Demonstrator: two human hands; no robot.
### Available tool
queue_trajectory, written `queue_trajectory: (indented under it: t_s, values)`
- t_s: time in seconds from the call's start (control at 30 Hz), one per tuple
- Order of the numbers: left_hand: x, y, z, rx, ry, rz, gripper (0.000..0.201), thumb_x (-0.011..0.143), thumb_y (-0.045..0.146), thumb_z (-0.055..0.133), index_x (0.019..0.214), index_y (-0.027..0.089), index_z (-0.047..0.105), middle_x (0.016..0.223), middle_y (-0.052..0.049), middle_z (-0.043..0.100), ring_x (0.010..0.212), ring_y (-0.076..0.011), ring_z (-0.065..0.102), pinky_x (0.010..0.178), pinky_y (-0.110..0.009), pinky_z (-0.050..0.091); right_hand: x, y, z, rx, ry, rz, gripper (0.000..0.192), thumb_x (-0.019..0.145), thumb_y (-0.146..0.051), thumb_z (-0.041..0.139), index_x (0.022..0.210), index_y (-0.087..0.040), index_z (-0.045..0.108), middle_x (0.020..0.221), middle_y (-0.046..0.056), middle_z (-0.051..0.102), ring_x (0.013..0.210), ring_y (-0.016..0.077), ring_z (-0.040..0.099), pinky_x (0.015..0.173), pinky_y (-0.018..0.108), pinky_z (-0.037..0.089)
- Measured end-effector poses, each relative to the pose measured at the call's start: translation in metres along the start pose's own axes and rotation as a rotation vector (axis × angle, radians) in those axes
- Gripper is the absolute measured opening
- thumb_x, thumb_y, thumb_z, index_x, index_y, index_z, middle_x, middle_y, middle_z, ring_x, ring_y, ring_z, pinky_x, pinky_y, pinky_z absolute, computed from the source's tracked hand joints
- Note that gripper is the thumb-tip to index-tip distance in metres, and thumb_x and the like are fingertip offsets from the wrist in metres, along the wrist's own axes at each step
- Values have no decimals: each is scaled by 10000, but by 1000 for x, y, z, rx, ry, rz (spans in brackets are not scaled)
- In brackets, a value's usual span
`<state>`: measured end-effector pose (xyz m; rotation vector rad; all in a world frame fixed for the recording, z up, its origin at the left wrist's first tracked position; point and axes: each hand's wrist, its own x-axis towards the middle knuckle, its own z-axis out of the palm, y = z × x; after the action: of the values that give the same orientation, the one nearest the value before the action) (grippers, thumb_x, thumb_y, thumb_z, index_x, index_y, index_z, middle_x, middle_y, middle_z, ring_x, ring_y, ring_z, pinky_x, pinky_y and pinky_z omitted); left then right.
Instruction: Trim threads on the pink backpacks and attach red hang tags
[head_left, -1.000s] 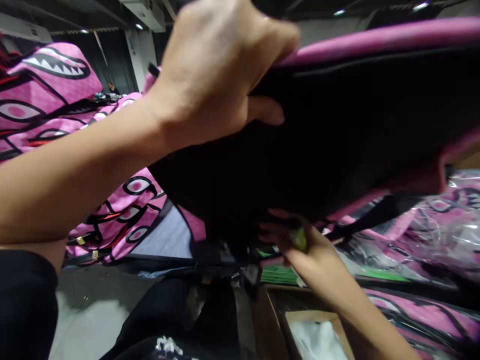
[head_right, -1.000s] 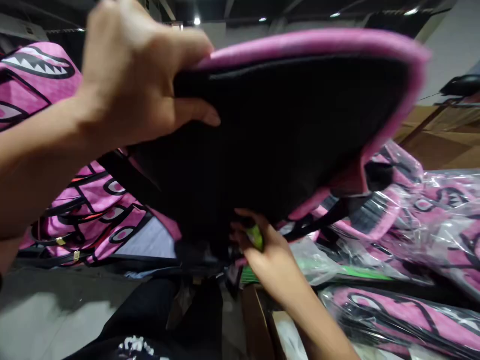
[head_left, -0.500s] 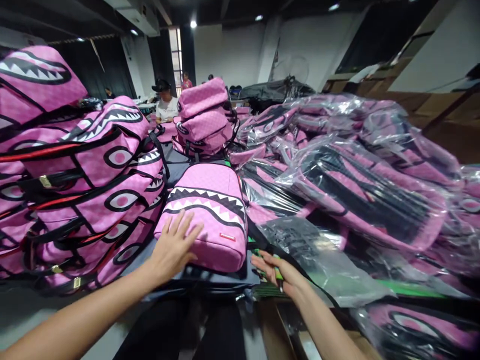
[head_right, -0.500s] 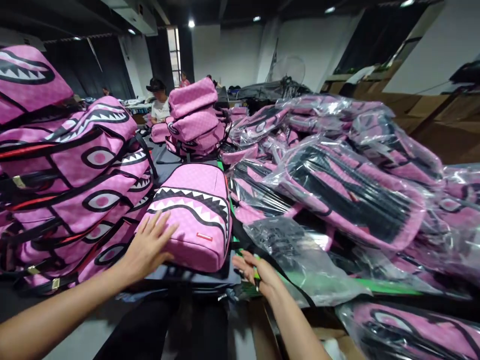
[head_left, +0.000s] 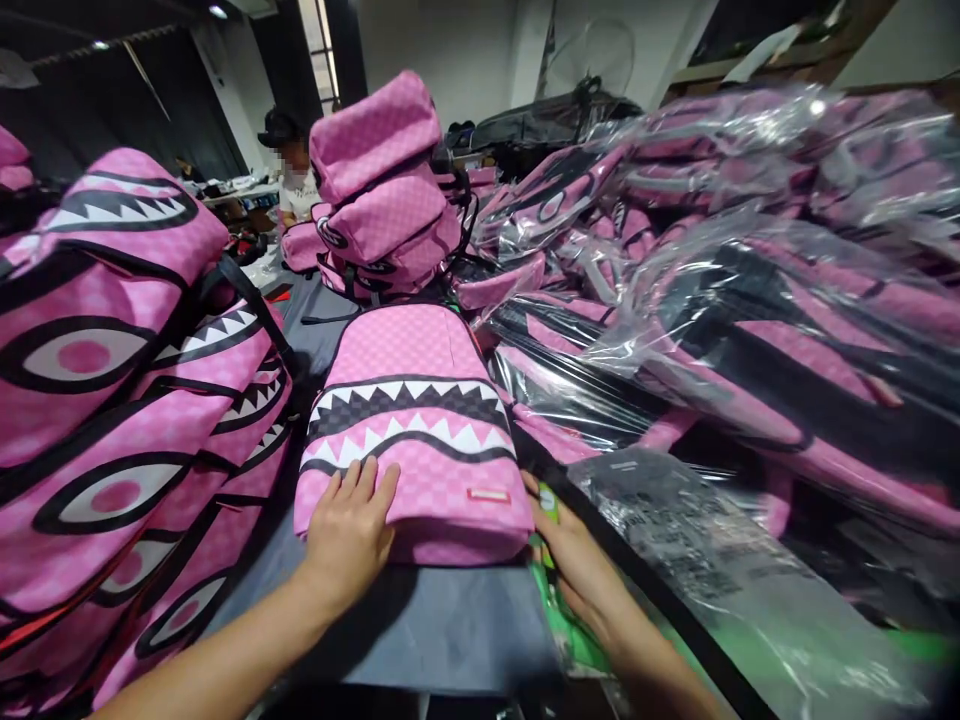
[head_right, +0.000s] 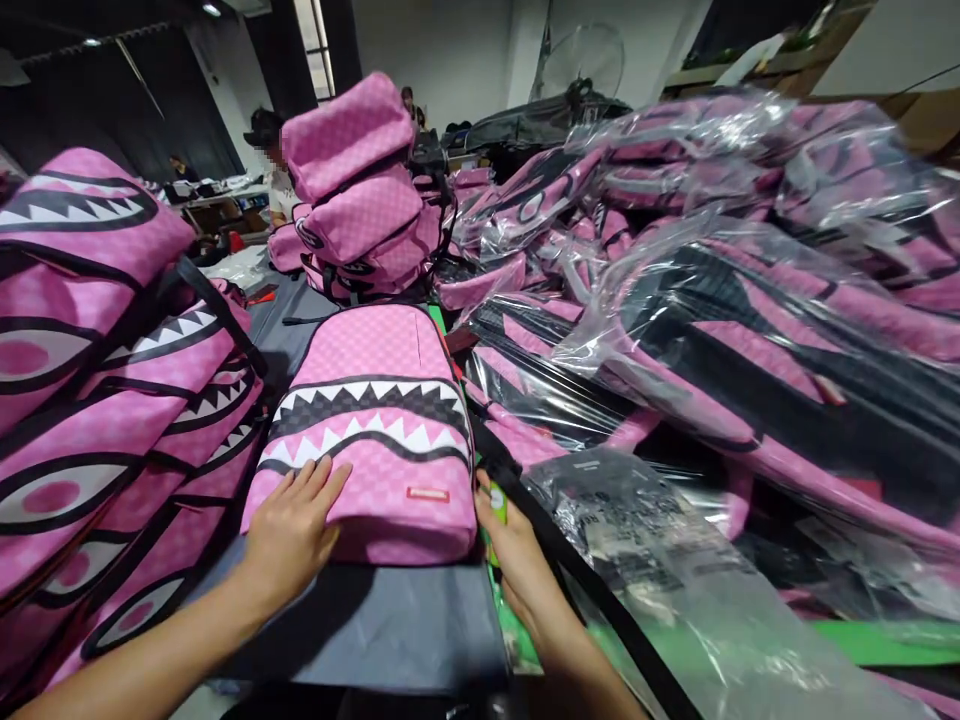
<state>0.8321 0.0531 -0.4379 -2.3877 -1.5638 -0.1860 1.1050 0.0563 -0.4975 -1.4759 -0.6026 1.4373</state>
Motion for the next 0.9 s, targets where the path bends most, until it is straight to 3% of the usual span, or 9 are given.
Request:
queue_trajectory:
  t_s: [0.07,0.17,0.27,0.4,0.53,0.63,0.73,0.8,0.9]
  values:
    - [48,1,12,9,27,-75,516,871,245,576,1384,186,555,1375,-149,606,1235,-338,595,1017,-489,514,35,-25,13,8,65,-54,693,772,-459,710,1403,-240,525,1217,74,685,789,162,667,471,190,447]
    - [118,-8,25,-9,17,-127,500,906,406,580,1356,190,563,1339,-141,619,1216,-319,585,998,-461,502,69,-46,32,8,66,-128,657,778,-410,681,1402,-288,515,1367,55,601,1111,210,638,627,217,556]
    - [147,-29,17,-50,1,-71,675,897,567,555,1443,182,462,1426,-166,550,1317,-309,517,1067,-472,451,73,-38,43,-47,-17,-192,712,734,-441,700,1404,-297,509,1404,69,577,1267,259,564,767,286,588]
    - [108,-93,-54,122,323,-112,753,896,596,550,1525,253,318,1638,-129,240,1528,-305,191,1210,-533,233,58,-10,41,-71,-42,-219,803,643,-519,762,1356,-224,539,1339,125,622,1159,287,633,770,325,597]
    - [38,-185,-157,388,533,-536,1199,663,891,542,1566,201,162,1670,-162,-19,1519,-439,-29,1169,-686,0,39,5,45,-99,-145,-175,754,606,-598,789,1198,-171,599,1170,152,699,933,258,704,707,334,599]
    - [2,-234,-193,372,252,-890,1271,489,1019,423,1343,82,520,1506,-198,448,1387,-471,361,1081,-687,291,13,8,59,-118,-204,-170,749,587,-634,786,1130,-151,602,1078,158,724,842,241,707,683,342,588]
    - [-5,-248,-201,339,110,-916,1026,621,988,343,1034,116,693,1088,-98,725,1071,-314,635,943,-501,493,-21,6,71,-140,-225,-212,766,565,-668,771,1095,-142,603,1014,154,736,784,223,698,660,331,567]
    - [1,-244,-219,341,245,-839,922,756,910,310,1031,121,700,1033,-76,736,1013,-259,644,930,-442,496,-44,1,74,-170,-246,-253,770,551,-684,765,1071,-137,609,963,147,742,748,209,689,646,317,549]
    - [0,-230,-282,267,539,-810,852,781,821,461,1105,63,677,1103,-72,727,1105,-273,602,1027,-490,411,-74,-9,76,-204,-241,-328,768,546,-697,758,1046,-133,612,909,138,742,714,196,677,628,300,527]
